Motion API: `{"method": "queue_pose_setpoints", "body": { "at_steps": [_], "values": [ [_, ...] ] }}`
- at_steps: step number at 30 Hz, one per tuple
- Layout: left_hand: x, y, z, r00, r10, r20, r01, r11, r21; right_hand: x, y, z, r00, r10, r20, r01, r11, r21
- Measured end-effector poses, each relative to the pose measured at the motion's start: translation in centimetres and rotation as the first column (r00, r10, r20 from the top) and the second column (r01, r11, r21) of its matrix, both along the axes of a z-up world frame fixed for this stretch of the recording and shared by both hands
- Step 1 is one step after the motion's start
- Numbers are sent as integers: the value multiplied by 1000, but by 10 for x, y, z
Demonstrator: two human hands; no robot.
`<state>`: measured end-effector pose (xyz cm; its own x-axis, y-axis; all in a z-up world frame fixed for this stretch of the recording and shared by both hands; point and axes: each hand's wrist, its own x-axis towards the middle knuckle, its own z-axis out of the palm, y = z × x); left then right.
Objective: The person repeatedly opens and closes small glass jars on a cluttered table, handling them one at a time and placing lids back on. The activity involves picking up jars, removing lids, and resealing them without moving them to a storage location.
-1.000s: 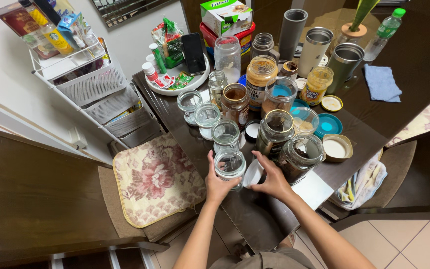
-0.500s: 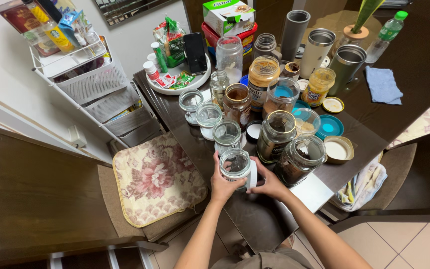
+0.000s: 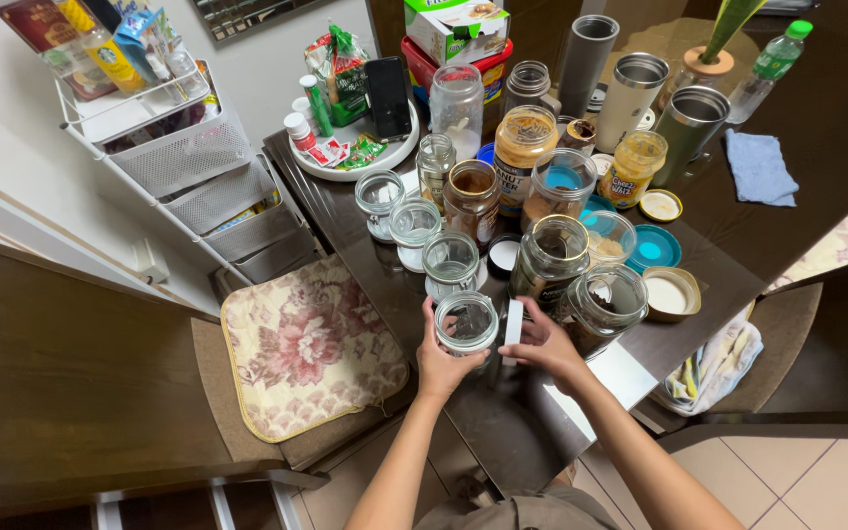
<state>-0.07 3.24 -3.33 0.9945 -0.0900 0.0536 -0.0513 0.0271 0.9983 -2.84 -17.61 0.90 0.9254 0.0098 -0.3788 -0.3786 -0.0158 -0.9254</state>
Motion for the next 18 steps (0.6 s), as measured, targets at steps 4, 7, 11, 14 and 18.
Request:
{"method": "queue_pose_setpoints", "body": {
  "at_steps": [4, 7, 11, 14, 18],
  "values": [
    [-8, -3, 15, 996, 23, 80, -40, 976, 214, 6, 12, 31, 937, 135, 323, -90, 985, -148],
    [-11, -2, 21, 995, 28, 97, -45, 982, 186, 15, 16, 54, 903, 316, 291, -107, 822, -560],
    [-11, -3, 18, 993, 4, 117, -30, 975, 222, 30, 22, 72, 767, 584, 267, -175, 591, -788],
    [-10, -7, 10, 997, 4, 71, -22, 967, 253, 38, 28, 76, 688, 697, 202, -194, 445, -874],
    [-5, -13, 1, 1000, 10, -19, -5, 965, 261, 48, 36, 74, 585, 807, 81, -183, 229, -956]
  ]
}}
